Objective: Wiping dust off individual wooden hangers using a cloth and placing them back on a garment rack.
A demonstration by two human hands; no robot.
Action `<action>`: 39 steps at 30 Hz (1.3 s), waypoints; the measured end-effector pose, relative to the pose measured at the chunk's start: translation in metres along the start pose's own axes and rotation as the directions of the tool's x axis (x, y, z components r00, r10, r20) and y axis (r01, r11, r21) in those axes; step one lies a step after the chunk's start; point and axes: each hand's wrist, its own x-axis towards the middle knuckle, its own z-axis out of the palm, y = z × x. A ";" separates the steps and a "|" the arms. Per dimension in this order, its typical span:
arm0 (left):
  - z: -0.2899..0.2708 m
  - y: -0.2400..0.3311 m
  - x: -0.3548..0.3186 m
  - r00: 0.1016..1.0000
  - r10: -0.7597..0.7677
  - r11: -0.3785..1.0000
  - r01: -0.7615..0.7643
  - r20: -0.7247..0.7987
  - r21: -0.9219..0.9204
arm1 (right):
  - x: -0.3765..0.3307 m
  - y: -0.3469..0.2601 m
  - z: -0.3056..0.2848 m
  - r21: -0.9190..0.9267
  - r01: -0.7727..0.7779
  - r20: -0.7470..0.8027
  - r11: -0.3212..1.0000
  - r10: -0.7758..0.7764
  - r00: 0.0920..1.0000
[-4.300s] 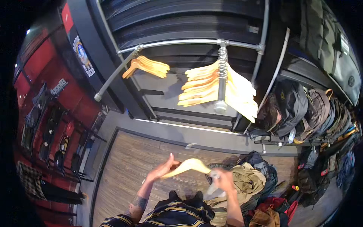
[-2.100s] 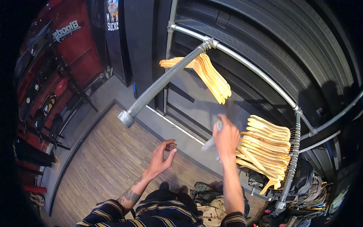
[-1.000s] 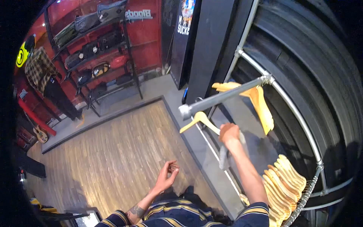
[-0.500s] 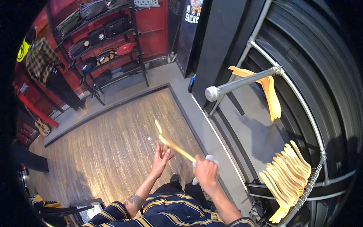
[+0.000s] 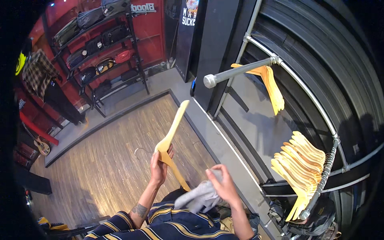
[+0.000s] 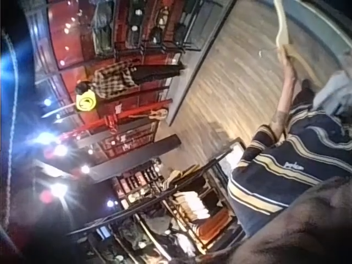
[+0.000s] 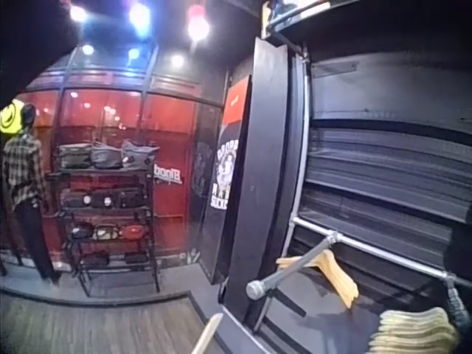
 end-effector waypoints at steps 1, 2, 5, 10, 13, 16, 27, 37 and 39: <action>0.003 0.001 -0.008 0.998 0.009 0.999 -0.012 0.065 0.046 | -0.008 -0.001 -0.002 0.312 0.020 -0.038 0.950 -0.009 0.999; 0.006 0.004 -0.016 0.997 0.015 0.999 -0.019 0.072 0.049 | -0.017 -0.004 -0.003 0.592 0.049 -0.073 0.805 -0.007 0.997; 0.014 0.000 -0.056 0.979 -0.123 0.977 0.091 0.161 0.194 | -0.043 -0.017 0.030 0.703 0.337 -0.158 0.627 -0.325 0.933; 0.018 -0.022 -0.134 0.980 -0.115 0.921 0.043 0.165 0.388 | -0.059 0.033 0.099 -0.238 0.785 -0.057 0.572 -0.815 0.577; 0.005 -0.014 -0.153 0.974 -0.159 0.934 0.095 0.163 0.344 | -0.070 0.021 0.081 -0.389 0.707 -0.045 0.591 -0.779 0.626; 0.016 0.005 -0.184 0.934 -0.287 0.948 0.245 0.214 0.202 | -0.083 0.029 0.062 -0.566 0.638 -0.144 0.522 -0.825 0.547; 0.016 0.060 -0.247 0.955 -0.231 0.833 0.095 0.186 0.546 | -0.137 0.043 0.018 -0.479 0.406 -0.593 0.778 -0.628 0.504; -0.008 0.101 -0.263 0.957 -0.210 0.839 0.072 0.199 0.539 | -0.154 0.023 0.063 -0.376 0.359 -0.599 0.854 -0.520 0.609; -0.018 0.108 -0.263 0.958 -0.193 0.836 0.047 0.214 0.547 | -0.157 0.009 0.076 -0.314 0.346 -0.595 0.884 -0.467 0.654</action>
